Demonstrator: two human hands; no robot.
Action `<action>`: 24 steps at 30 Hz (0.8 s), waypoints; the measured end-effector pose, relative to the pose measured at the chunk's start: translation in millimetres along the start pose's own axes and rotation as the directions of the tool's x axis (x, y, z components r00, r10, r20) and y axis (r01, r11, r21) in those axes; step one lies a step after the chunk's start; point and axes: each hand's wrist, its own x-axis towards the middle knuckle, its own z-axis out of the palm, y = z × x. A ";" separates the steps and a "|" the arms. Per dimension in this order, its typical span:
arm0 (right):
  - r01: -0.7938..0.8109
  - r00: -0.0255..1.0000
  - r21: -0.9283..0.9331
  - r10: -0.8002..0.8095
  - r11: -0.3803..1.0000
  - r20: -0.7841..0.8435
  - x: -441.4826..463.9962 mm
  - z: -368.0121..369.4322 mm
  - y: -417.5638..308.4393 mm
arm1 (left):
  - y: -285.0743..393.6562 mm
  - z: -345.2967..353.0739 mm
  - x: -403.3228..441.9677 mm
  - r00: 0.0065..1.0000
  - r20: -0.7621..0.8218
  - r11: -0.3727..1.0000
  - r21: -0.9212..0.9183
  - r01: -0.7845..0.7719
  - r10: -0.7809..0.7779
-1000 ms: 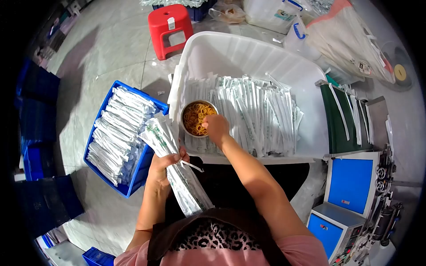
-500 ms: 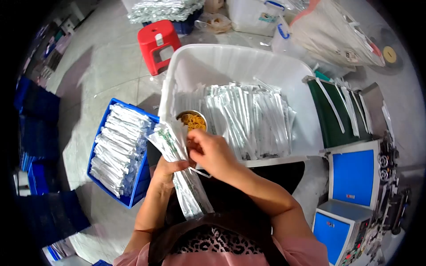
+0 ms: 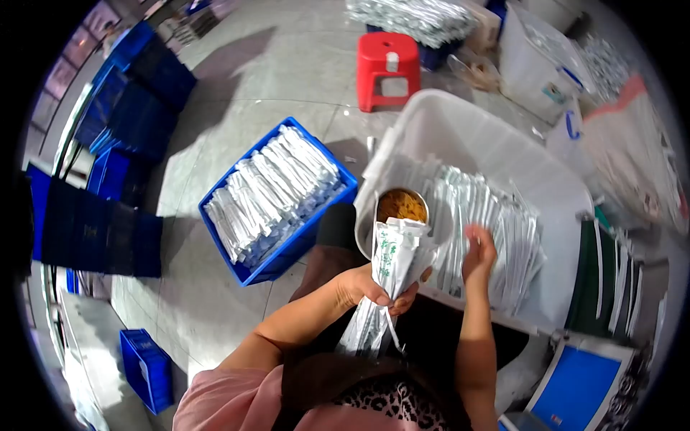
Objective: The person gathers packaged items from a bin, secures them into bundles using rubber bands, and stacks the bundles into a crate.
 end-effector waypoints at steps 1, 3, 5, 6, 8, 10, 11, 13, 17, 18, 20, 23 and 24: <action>-0.170 0.982 0.172 0.153 0.970 0.107 -23.4 -11.6 -11.7 | 0.7 -12.1 -3.6 0.999 -0.002 0.999 -0.005 -0.039 0.039; -0.394 0.900 0.613 0.152 0.685 0.409 -56.0 -11.8 -74.5 | -4.2 -34.9 -6.8 0.996 -0.026 0.996 -0.025 -0.088 0.087; -0.533 0.826 0.753 0.045 0.386 0.562 -59.2 -9.5 -102.5 | -11.7 -42.8 -2.9 0.999 -0.024 0.992 -0.117 -0.051 0.049; -0.407 0.894 0.755 0.054 0.515 0.445 -50.3 -3.8 -112.6 | -14.8 -39.2 -0.9 0.999 -0.028 0.989 -0.142 -0.030 0.026; -0.259 0.950 0.724 0.032 0.639 0.312 -31.9 9.7 -126.1 | -10.5 -24.0 3.2 0.999 -0.025 1.000 -0.014 -0.020 0.019; 0.001 0.935 0.333 -0.118 0.943 0.334 -17.9 26.0 -138.2 | -9.1 -18.8 5.5 1.000 -0.019 0.991 0.134 0.002 0.000; 0.007 0.928 0.340 -0.133 0.940 0.348 -11.9 27.4 -143.8 | -10.4 -17.9 6.2 0.999 -0.053 0.973 0.229 0.023 -0.011; -0.083 0.697 0.259 -0.130 0.962 0.705 -0.1 17.6 -158.5 | -13.4 -9.1 10.6 0.999 -0.016 0.926 0.375 0.033 -0.029; 0.341 0.040 0.010 -0.025 0.940 0.999 28.5 17.5 -201.5 | -22.0 5.1 22.9 0.991 0.023 0.794 0.600 0.093 -0.133; 0.337 0.030 0.003 -0.014 0.941 0.999 27.1 17.8 -200.9 | -25.8 3.2 23.6 0.990 0.027 0.804 0.587 0.098 -0.140; 0.296 0.133 -0.047 0.008 0.954 0.991 21.5 13.5 -197.1 | -26.2 0.9 23.2 0.990 0.038 0.815 0.573 0.089 -0.135; -0.071 0.725 0.139 -0.045 0.988 0.687 -9.7 17.5 -175.3 | -18.1 1.4 15.5 0.987 0.121 0.867 0.498 0.027 -0.101; -0.054 0.719 0.159 -0.072 0.986 0.691 -11.0 18.0 -165.1 | -14.2 2.8 11.4 0.992 0.093 0.841 0.541 0.017 -0.080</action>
